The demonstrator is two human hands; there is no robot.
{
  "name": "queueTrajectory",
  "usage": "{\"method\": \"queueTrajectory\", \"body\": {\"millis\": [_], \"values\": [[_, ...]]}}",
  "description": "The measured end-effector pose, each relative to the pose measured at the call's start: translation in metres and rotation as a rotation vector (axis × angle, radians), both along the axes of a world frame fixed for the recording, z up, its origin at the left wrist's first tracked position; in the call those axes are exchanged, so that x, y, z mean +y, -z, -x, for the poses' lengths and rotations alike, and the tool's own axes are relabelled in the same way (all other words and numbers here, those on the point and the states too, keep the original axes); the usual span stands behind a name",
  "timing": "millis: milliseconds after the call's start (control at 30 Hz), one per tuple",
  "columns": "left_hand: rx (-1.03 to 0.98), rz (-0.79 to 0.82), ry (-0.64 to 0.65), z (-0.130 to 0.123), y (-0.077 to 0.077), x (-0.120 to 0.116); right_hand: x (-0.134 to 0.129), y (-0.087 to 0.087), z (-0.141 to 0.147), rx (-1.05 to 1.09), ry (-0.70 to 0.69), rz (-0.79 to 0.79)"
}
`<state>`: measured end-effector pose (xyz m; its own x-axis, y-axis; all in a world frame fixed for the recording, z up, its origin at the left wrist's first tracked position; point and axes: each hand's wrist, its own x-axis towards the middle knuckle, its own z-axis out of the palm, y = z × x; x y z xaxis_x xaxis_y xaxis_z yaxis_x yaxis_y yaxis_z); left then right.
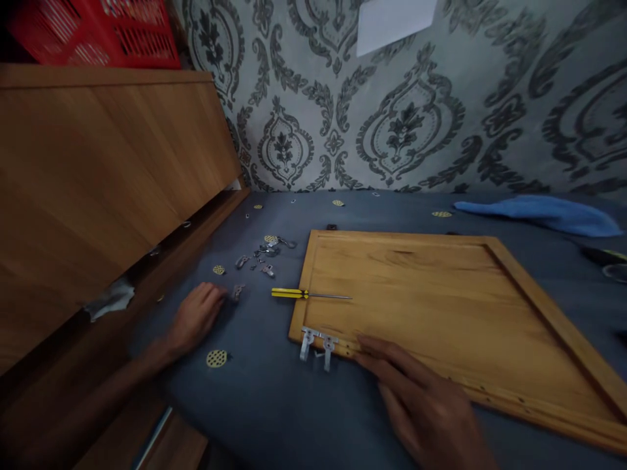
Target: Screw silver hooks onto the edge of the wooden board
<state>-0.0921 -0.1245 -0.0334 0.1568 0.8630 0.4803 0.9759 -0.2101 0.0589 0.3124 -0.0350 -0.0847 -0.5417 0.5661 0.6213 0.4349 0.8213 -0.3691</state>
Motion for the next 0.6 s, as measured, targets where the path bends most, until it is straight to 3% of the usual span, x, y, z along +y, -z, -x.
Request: {"method": "queueTrajectory", "body": {"millis": [167, 333, 600], "values": [[-0.32, 0.11, -0.139, 0.006, -0.006, 0.024, -0.001, -0.008, -0.004, -0.008, 0.021, 0.014], [-0.55, 0.283, -0.095, -0.006, -0.006, 0.034, -0.004, -0.013, -0.004, -0.022, 0.078, 0.029], [-0.928, 0.419, -0.012, 0.0, 0.013, 0.035, -0.009, -0.022, 0.004, -0.019, 0.035, -0.043]]}}
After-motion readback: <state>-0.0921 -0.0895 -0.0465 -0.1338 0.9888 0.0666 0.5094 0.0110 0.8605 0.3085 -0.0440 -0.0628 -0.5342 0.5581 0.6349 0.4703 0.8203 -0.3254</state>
